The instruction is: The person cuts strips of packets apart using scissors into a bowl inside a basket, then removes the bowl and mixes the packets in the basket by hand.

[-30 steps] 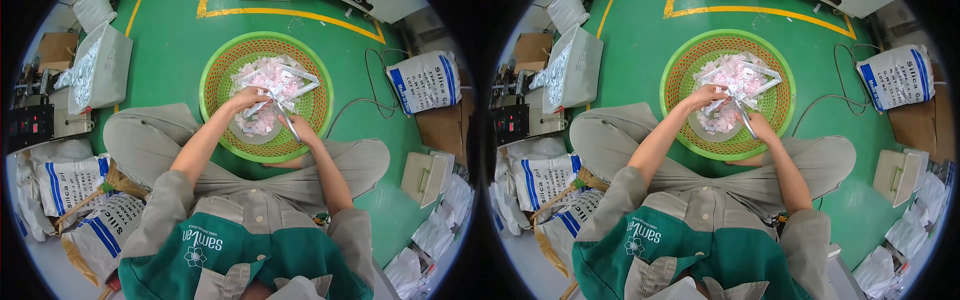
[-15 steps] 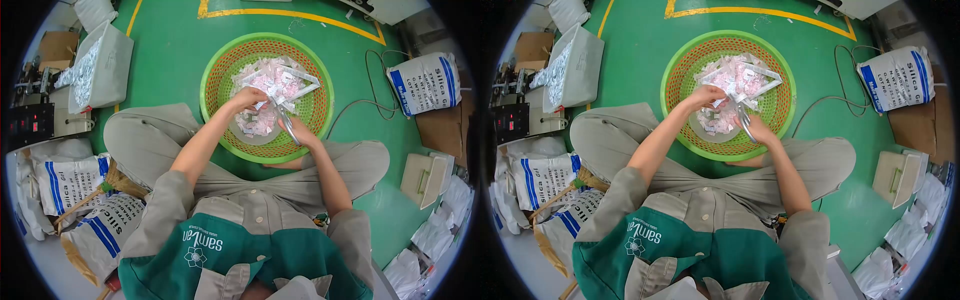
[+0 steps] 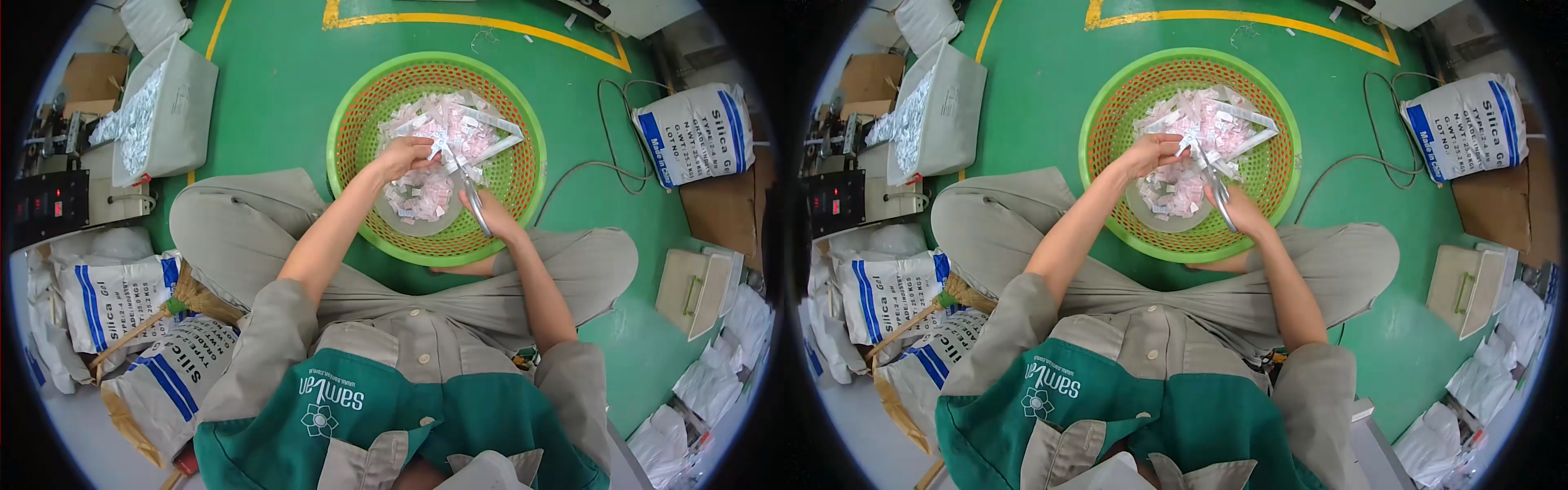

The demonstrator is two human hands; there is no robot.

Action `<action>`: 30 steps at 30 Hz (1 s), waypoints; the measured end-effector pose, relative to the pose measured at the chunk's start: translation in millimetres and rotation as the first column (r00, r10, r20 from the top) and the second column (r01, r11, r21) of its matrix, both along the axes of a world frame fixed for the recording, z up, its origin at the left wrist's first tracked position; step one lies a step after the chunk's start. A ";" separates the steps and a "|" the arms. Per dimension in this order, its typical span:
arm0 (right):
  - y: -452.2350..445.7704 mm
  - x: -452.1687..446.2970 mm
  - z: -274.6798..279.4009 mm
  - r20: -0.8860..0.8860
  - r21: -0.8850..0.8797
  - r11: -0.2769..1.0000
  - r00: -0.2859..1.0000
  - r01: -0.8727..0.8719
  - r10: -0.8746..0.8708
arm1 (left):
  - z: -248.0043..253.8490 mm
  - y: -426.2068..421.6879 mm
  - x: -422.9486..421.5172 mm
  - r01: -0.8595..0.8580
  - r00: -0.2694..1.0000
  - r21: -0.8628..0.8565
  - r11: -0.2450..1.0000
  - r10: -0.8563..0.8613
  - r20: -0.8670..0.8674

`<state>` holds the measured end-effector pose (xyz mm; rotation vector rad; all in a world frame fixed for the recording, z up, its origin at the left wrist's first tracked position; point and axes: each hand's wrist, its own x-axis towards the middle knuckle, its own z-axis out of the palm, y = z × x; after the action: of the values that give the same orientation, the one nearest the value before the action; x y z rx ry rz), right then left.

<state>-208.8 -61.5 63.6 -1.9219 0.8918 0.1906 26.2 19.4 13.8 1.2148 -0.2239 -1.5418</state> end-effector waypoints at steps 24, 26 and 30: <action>-15.7 -3.7 -24.9 -0.104 -0.018 0.979 0.974 0.203 -0.203 | -57.1 -69.6 8.0 -0.012 -0.102 0.408 0.913 -0.407 0.908; -18.7 -2.6 -25.1 -0.134 -0.047 0.986 0.977 0.161 -0.166 | -52.6 -67.9 8.8 -0.014 -0.006 0.281 0.960 -0.281 0.960; -13.7 7.0 -7.6 -0.037 0.021 0.993 0.993 0.113 -0.112 | -36.2 -63.3 17.2 0.020 0.397 0.081 0.996 -0.083 0.914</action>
<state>-201.9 -75.2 56.0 -1.8461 1.0145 0.1679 43.4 -43.9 -22.4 2.0461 -0.9683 -0.7234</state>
